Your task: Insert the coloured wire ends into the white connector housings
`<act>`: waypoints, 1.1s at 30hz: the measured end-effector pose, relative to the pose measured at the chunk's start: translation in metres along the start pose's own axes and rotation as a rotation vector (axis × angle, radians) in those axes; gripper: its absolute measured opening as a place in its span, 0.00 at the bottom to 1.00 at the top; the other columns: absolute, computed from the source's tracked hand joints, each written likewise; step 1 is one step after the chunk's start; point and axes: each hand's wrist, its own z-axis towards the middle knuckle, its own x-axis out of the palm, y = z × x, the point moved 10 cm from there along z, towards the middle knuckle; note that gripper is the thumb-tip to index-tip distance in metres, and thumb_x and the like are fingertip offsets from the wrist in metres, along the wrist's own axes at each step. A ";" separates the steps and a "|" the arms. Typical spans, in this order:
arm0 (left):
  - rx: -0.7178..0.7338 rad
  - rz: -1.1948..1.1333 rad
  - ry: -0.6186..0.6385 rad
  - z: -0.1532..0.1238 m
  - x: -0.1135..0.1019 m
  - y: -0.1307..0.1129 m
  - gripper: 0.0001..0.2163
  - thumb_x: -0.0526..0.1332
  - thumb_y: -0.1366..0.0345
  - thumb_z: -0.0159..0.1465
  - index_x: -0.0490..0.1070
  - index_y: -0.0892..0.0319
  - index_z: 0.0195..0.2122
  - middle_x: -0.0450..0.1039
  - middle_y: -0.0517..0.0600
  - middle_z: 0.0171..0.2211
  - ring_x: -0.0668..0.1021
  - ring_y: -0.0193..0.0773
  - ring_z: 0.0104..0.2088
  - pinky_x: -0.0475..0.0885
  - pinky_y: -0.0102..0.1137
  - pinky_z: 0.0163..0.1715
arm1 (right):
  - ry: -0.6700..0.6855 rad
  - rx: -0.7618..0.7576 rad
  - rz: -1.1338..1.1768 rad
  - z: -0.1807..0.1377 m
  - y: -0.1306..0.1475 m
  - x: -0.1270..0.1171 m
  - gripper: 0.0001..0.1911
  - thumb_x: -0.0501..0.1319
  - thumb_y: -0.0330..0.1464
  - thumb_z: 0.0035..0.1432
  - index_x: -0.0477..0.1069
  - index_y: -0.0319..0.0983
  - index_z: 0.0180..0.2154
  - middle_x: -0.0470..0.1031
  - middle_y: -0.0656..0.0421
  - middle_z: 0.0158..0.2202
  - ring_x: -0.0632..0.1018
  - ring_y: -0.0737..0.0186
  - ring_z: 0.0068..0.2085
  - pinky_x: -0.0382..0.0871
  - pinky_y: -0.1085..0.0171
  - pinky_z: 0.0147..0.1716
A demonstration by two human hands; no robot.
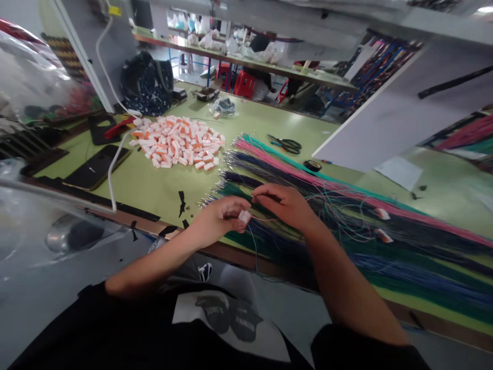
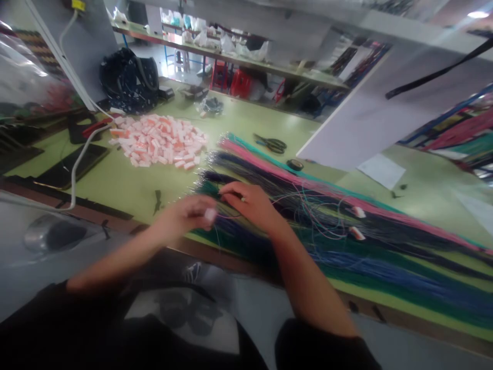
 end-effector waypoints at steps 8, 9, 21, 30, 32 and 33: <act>0.020 -0.064 -0.173 0.011 -0.022 0.009 0.11 0.65 0.76 0.46 0.69 0.61 0.32 0.73 0.44 0.24 0.74 0.31 0.26 0.73 0.29 0.31 | -0.054 -0.029 -0.013 -0.009 -0.004 0.005 0.11 0.55 0.34 0.57 0.76 0.43 0.36 0.80 0.60 0.35 0.78 0.63 0.36 0.69 0.64 0.36; 0.020 -0.074 -0.181 0.012 -0.023 0.011 0.11 0.65 0.76 0.46 0.69 0.61 0.31 0.73 0.44 0.24 0.74 0.30 0.26 0.73 0.29 0.31 | -0.060 -0.004 -0.028 -0.010 -0.008 0.005 0.11 0.55 0.33 0.57 0.76 0.43 0.35 0.80 0.60 0.35 0.78 0.63 0.36 0.69 0.64 0.35; -0.005 -0.146 -0.155 0.015 -0.023 0.018 0.11 0.66 0.74 0.46 0.70 0.60 0.31 0.73 0.45 0.25 0.74 0.31 0.27 0.73 0.29 0.32 | -0.145 -0.146 -0.280 -0.016 0.013 0.007 0.11 0.54 0.32 0.57 0.73 0.42 0.27 0.75 0.59 0.26 0.73 0.61 0.31 0.64 0.62 0.33; 0.000 -0.099 -0.190 0.015 -0.025 0.019 0.11 0.67 0.74 0.46 0.71 0.60 0.31 0.74 0.45 0.25 0.75 0.31 0.27 0.73 0.29 0.31 | -0.208 -0.189 -0.493 -0.021 0.026 0.011 0.11 0.53 0.29 0.56 0.69 0.41 0.24 0.71 0.58 0.24 0.70 0.61 0.30 0.62 0.62 0.30; 0.011 -0.084 -0.203 0.014 -0.026 0.018 0.10 0.67 0.74 0.46 0.71 0.60 0.31 0.74 0.45 0.25 0.75 0.31 0.26 0.73 0.29 0.31 | -0.217 -0.193 -0.531 -0.021 0.027 0.012 0.11 0.53 0.28 0.55 0.68 0.41 0.23 0.71 0.58 0.23 0.70 0.61 0.30 0.62 0.62 0.30; 0.017 -0.080 -0.211 0.014 -0.026 0.017 0.10 0.67 0.74 0.46 0.71 0.60 0.30 0.74 0.45 0.25 0.75 0.31 0.26 0.73 0.29 0.30 | -0.221 -0.194 -0.547 -0.022 0.027 0.013 0.11 0.53 0.28 0.55 0.68 0.41 0.23 0.71 0.58 0.23 0.70 0.61 0.30 0.62 0.62 0.31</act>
